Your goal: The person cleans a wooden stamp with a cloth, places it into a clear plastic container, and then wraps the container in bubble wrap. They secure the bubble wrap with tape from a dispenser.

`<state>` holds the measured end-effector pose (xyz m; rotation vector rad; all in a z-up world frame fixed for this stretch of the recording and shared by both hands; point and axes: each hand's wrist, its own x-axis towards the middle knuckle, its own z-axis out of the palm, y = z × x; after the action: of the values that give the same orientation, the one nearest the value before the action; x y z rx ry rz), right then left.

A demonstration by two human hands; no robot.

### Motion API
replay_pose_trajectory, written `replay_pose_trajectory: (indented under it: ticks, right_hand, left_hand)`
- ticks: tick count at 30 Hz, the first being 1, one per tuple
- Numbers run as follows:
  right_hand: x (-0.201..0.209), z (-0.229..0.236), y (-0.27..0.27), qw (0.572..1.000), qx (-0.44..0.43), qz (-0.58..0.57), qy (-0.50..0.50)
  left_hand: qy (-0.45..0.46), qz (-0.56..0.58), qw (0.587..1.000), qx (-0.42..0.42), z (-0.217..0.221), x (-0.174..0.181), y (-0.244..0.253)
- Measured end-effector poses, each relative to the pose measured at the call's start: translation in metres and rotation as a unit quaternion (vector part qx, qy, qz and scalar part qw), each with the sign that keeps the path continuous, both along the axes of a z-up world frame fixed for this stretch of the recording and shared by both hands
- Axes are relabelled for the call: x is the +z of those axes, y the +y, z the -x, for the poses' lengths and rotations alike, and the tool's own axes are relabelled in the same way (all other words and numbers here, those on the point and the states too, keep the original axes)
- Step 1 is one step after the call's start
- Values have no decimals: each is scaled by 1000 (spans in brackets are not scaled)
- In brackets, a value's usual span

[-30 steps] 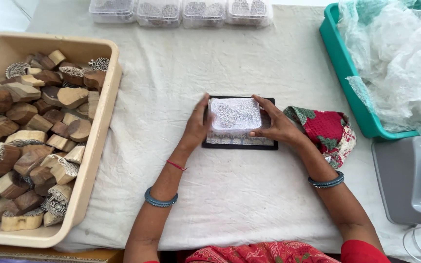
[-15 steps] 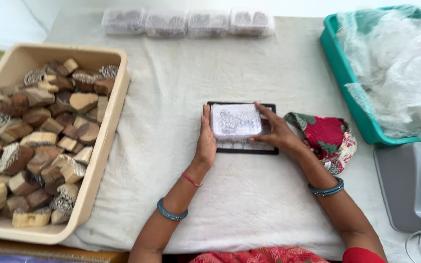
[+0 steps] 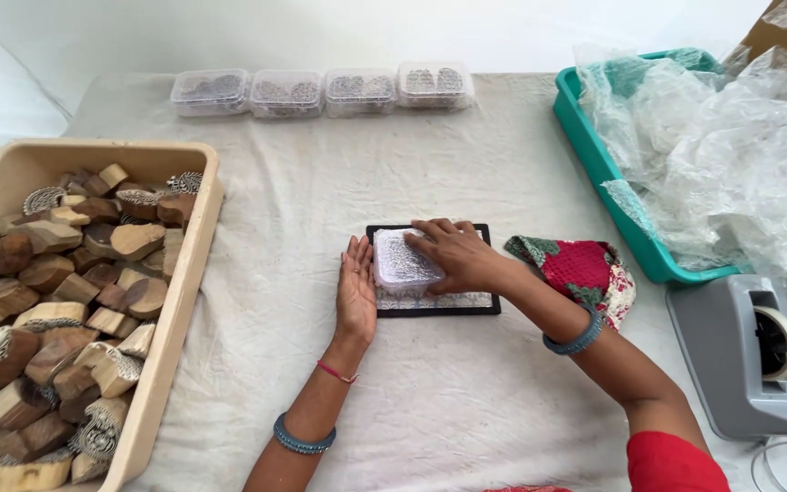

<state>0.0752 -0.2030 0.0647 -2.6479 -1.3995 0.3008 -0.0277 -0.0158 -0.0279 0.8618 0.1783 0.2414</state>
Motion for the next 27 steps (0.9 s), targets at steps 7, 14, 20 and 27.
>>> replay_pose_trajectory:
  ticks: [7,14,20,27]
  right_hand:
    - [27,-43,-2,997,8,68,46]
    - [37,-206,-67,988,-110,46,-97]
    - [10,-336,-90,965,-226,-6,-133]
    - [-34,-401,-97,958,-268,-11,-97]
  left_hand:
    - [22,16,1000,-3,3,7,2]
    - [52,-9,999,-14,1,-6,-2]
    - [68,-90,993,-46,7,10,-3]
    - [104,-92,988,-75,10,22,-3]
